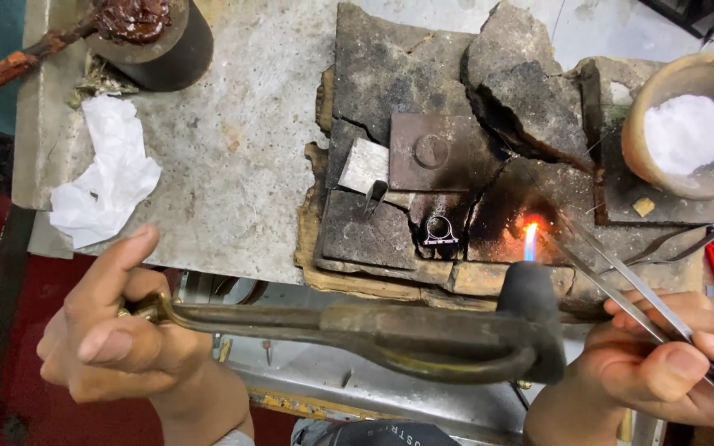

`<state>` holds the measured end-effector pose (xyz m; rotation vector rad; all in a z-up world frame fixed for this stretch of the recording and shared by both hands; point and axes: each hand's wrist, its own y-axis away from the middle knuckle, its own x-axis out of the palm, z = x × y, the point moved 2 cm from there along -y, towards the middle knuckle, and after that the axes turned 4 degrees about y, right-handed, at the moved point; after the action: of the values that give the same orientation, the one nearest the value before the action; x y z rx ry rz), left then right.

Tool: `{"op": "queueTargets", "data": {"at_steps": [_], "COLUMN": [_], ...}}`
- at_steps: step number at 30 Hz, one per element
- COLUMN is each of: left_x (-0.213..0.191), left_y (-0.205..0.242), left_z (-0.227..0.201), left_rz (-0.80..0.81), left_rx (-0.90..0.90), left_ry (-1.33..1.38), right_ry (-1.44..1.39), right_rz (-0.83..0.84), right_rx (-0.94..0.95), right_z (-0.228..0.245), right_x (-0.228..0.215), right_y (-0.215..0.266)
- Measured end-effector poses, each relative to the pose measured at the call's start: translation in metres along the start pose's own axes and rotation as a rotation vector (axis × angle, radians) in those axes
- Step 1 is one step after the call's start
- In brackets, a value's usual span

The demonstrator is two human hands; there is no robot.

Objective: Heating a metal ring using a blowtorch and tweezers on a soldering block in a jewelry workshop.

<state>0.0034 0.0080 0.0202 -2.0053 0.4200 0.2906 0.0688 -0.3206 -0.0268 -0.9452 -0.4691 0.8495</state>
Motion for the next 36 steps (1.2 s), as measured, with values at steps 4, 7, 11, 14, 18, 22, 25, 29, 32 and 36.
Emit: {"op": "queueTargets", "data": {"at_steps": [4, 7, 11, 14, 18, 22, 25, 29, 32, 36], "left_x": [-0.001, 0.000, -0.002, -0.002, -0.001, 0.000, -0.001, -0.004, -0.006, -0.006], "left_y": [0.000, 0.000, 0.000, 0.000, 0.000, -0.001, -0.001, -0.002, 0.000, -0.001], "left_z": [0.003, 0.004, 0.001, 0.000, 0.003, 0.004, 0.004, 0.008, 0.004, 0.007], "left_rz": [0.007, 0.002, 0.008, 0.012, 0.002, -0.014, -0.018, -0.018, -0.041, -0.040], "left_rx": [0.032, 0.038, 0.001, 0.010, 0.042, 0.023, 0.039, 0.044, -0.064, -0.026], "left_ry": [-0.004, 0.013, 0.012, 0.003, -0.005, 0.023, 0.010, -0.049, -0.030, -0.047], "right_ry": [0.032, 0.010, -0.035, -0.053, -0.019, -0.027, -0.030, -0.037, -0.030, -0.016], "right_rz": [-0.014, -0.027, -0.011, 0.005, 0.043, 0.003, 0.013, 0.038, 0.017, -0.017], "right_rx": [0.056, 0.048, 0.042, 0.037, -0.003, -0.013, 0.007, 0.006, 0.028, 0.022], "right_z": [-0.002, -0.004, -0.008, -0.009, -0.008, -0.009, -0.008, -0.012, -0.007, -0.009], "right_x": [0.000, -0.002, -0.006, -0.007, -0.005, -0.004, -0.004, -0.008, -0.005, -0.003], "right_y": [0.000, 0.000, 0.001, 0.001, -0.002, 0.000, 0.000, 0.001, 0.001, 0.001]}}
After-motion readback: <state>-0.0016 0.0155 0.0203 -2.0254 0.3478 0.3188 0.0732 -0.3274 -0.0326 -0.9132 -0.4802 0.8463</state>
